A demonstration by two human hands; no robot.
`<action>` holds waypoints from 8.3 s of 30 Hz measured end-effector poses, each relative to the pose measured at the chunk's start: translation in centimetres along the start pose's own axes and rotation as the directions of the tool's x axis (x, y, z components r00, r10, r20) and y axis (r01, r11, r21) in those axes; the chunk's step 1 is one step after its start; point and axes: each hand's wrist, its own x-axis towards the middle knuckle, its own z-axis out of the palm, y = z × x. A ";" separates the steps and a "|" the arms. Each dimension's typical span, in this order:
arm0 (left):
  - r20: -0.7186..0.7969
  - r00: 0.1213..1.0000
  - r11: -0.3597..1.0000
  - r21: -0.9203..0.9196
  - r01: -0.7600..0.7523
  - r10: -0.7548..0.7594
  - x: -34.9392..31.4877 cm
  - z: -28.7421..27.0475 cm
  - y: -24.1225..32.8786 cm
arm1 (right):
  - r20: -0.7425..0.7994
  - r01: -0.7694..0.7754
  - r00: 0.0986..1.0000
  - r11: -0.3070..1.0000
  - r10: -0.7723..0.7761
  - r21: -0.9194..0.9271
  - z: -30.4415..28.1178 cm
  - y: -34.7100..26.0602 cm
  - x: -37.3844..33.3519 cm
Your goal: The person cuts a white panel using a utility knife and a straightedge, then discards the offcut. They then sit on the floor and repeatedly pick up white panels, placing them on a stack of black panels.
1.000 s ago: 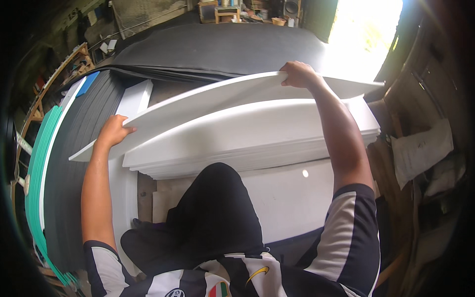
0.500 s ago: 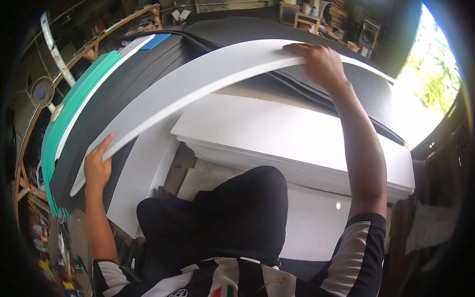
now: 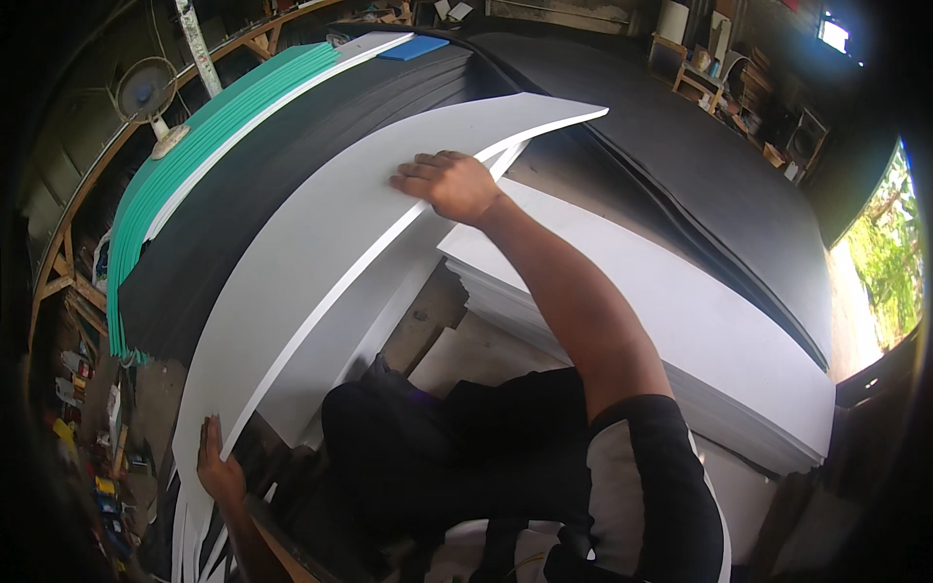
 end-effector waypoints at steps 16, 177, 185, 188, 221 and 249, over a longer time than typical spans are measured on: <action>0.323 0.911 0.957 -0.049 0.285 -0.255 -5.6 14.5 -0.3 | 0.731 -0.234 0.583 0.935 0.354 -0.267 21.8 -12.3 -5.8; 0.352 0.024 0.238 -0.579 -0.779 0.936 18.9 1.7 70.6 | 0.293 -0.691 -0.030 0.192 0.956 -0.697 -49.3 1.0 -38.7; 0.316 0.095 0.257 -0.523 -0.813 0.944 18.1 2.5 69.3 | 0.344 -0.755 -0.049 0.191 0.938 -0.627 -50.1 1.4 -39.2; 0.246 0.128 0.244 -0.525 -0.815 0.961 18.6 -0.8 66.2 | 0.349 -0.738 -0.143 0.135 0.926 -0.661 -52.5 0.6 -37.7; 0.290 0.954 0.994 -0.092 -0.053 0.078 3.5 -6.8 10.5 | -0.026 -0.061 0.998 0.997 0.063 0.053 -0.1 -2.8 -3.7; 0.432 0.893 0.991 -0.097 -0.093 0.126 7.6 28.1 7.1 | 0.844 -0.362 0.447 0.923 0.297 -0.133 27.8 -10.9 -5.5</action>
